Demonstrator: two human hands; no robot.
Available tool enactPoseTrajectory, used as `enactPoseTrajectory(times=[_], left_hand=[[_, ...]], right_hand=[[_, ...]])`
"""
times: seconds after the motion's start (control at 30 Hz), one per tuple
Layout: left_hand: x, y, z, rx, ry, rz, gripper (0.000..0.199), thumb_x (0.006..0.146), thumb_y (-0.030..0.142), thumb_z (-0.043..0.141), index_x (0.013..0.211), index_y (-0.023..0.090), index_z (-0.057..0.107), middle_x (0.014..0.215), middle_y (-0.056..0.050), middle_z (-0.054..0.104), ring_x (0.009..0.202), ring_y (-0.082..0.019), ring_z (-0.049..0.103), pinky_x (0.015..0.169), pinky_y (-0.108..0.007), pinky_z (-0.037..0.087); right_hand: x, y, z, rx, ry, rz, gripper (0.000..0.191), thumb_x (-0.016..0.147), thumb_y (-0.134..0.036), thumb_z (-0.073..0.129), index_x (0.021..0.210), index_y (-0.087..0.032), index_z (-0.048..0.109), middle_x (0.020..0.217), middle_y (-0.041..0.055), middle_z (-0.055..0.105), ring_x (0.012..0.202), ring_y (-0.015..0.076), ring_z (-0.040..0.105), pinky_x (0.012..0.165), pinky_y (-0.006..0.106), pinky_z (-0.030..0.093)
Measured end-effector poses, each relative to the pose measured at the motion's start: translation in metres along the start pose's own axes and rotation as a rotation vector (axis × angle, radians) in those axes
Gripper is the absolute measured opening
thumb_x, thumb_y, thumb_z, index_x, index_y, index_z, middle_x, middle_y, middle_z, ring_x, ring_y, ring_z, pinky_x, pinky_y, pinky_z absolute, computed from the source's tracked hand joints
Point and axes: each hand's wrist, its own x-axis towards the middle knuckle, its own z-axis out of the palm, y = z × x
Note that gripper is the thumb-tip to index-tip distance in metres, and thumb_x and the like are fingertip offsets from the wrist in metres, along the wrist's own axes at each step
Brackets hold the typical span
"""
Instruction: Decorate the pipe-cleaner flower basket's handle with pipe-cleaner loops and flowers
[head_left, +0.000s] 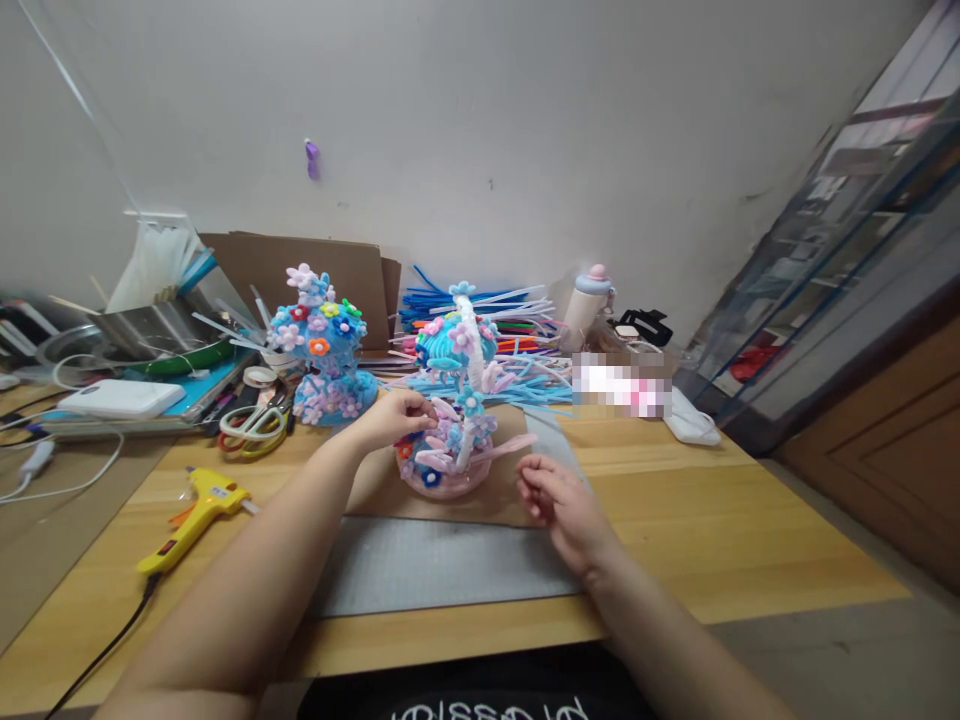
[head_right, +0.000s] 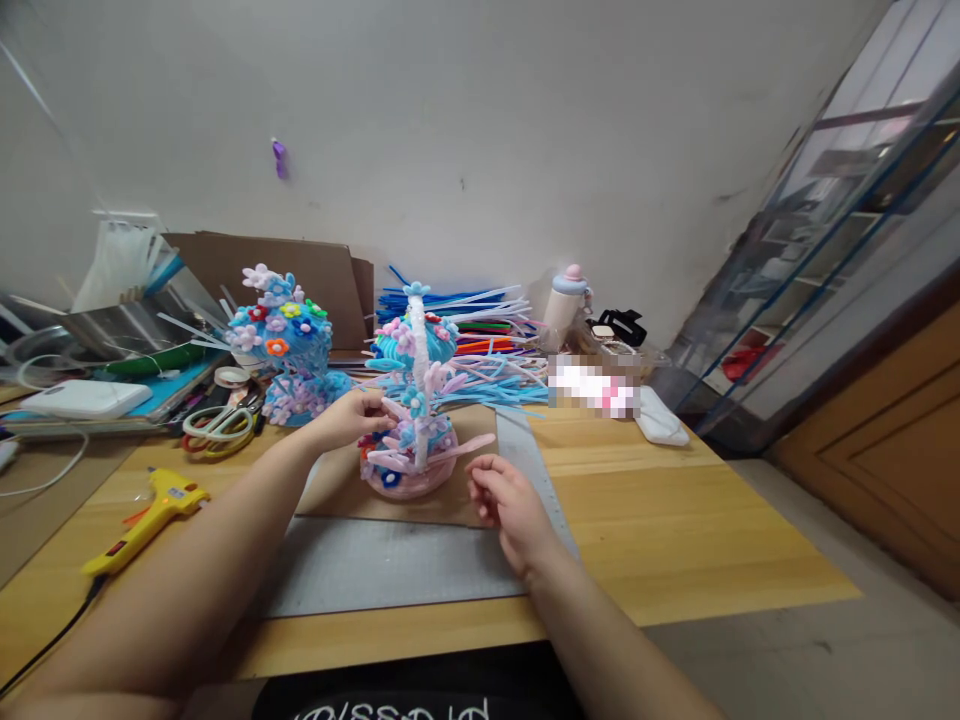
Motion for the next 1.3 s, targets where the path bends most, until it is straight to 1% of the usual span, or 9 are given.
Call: enactPoseTrajectory(times=[0.1, 0.23, 0.3, 0.4, 0.53, 0.7, 0.83, 1.1, 1.3], left_hand=[[0.01, -0.011, 0.005, -0.025, -0.112, -0.014, 0.025, 0.071, 0.037, 0.069, 0.079, 0.014, 0.072, 0.069, -0.002, 0.068, 0.062, -0.014, 0.058, 0.059, -0.024, 0.043], [0.016, -0.013, 0.01, -0.028, -0.192, -0.02, 0.021, 0.065, 0.035, 0.074, 0.072, 0.015, 0.073, 0.07, -0.002, 0.07, 0.068, -0.016, 0.061, 0.062, -0.023, 0.044], [0.016, -0.01, 0.012, -0.027, -0.21, -0.026, 0.02, 0.063, 0.035, 0.075, 0.07, 0.016, 0.073, 0.068, -0.001, 0.07, 0.066, -0.016, 0.061, 0.061, -0.023, 0.044], [0.015, -0.006, 0.013, -0.025, -0.222, -0.036, 0.02, 0.062, 0.035, 0.076, 0.068, 0.016, 0.074, 0.065, -0.001, 0.069, 0.065, -0.016, 0.06, 0.06, -0.023, 0.043], [0.016, -0.005, 0.011, -0.022, -0.233, -0.041, 0.02, 0.061, 0.035, 0.077, 0.07, 0.017, 0.075, 0.065, 0.0, 0.068, 0.066, -0.016, 0.059, 0.06, -0.022, 0.042], [0.017, -0.003, 0.011, -0.025, -0.254, -0.036, 0.018, 0.061, 0.032, 0.076, 0.069, 0.016, 0.074, 0.062, 0.0, 0.065, 0.063, -0.014, 0.057, 0.059, -0.021, 0.041], [0.017, -0.002, 0.013, -0.034, -0.269, -0.026, 0.016, 0.06, 0.028, 0.075, 0.067, 0.014, 0.072, 0.061, 0.0, 0.064, 0.062, -0.014, 0.055, 0.058, -0.022, 0.041], [0.016, 0.001, 0.013, -0.05, -0.312, -0.028, 0.014, 0.062, 0.025, 0.07, 0.068, 0.013, 0.068, 0.063, 0.001, 0.06, 0.061, -0.013, 0.051, 0.055, -0.021, 0.038], [0.018, 0.002, 0.016, -0.013, -0.319, -0.031, 0.01, 0.06, 0.017, 0.063, 0.068, 0.013, 0.067, 0.06, 0.002, 0.057, 0.059, -0.012, 0.048, 0.053, -0.021, 0.036]], right_hand=[[0.027, -0.026, -0.01, -0.162, -0.012, -0.098, 0.02, 0.063, -0.03, 0.074, 0.072, -0.016, 0.063, 0.051, -0.0029, 0.054, 0.043, 0.0067, 0.039, 0.041, 0.02, 0.019], [0.072, -0.058, -0.019, -0.284, -0.01, -0.215, 0.02, 0.067, -0.034, 0.07, 0.075, -0.017, 0.063, 0.053, -0.0055, 0.053, 0.043, 0.005, 0.034, 0.041, 0.02, 0.016], [0.091, -0.066, -0.019, -0.359, -0.088, -0.202, 0.021, 0.067, -0.035, 0.071, 0.074, -0.016, 0.065, 0.054, -0.005, 0.055, 0.043, 0.0043, 0.033, 0.041, 0.019, 0.016], [0.107, -0.066, -0.015, -0.48, -0.285, -0.117, 0.02, 0.064, -0.032, 0.074, 0.072, -0.014, 0.068, 0.056, -0.0023, 0.058, 0.044, 0.005, 0.038, 0.043, 0.019, 0.022], [0.115, -0.062, -0.009, -0.606, -0.518, -0.007, 0.017, 0.066, -0.029, 0.07, 0.069, -0.013, 0.072, 0.054, -0.0009, 0.06, 0.048, 0.0079, 0.043, 0.046, 0.021, 0.028], [0.122, -0.062, -0.009, -0.727, -0.682, 0.066, 0.018, 0.069, -0.03, 0.066, 0.06, -0.016, 0.072, 0.055, -0.0011, 0.06, 0.053, 0.0104, 0.046, 0.052, 0.023, 0.033], [0.123, -0.062, -0.005, -0.813, -0.731, 0.116, 0.019, 0.072, -0.032, 0.066, 0.063, -0.018, 0.074, 0.062, -0.0012, 0.064, 0.061, 0.0121, 0.05, 0.06, 0.025, 0.038], [0.116, -0.066, 0.008, -0.944, -0.783, 0.15, 0.02, 0.07, -0.034, 0.072, 0.086, -0.022, 0.078, 0.087, -0.001, 0.073, 0.083, 0.0176, 0.06, 0.079, 0.028, 0.043], [0.114, -0.065, 0.015, -1.014, -0.787, 0.135, 0.024, 0.063, -0.032, 0.076, 0.086, -0.022, 0.078, 0.084, -0.0029, 0.072, 0.08, 0.0167, 0.061, 0.076, 0.026, 0.044]])
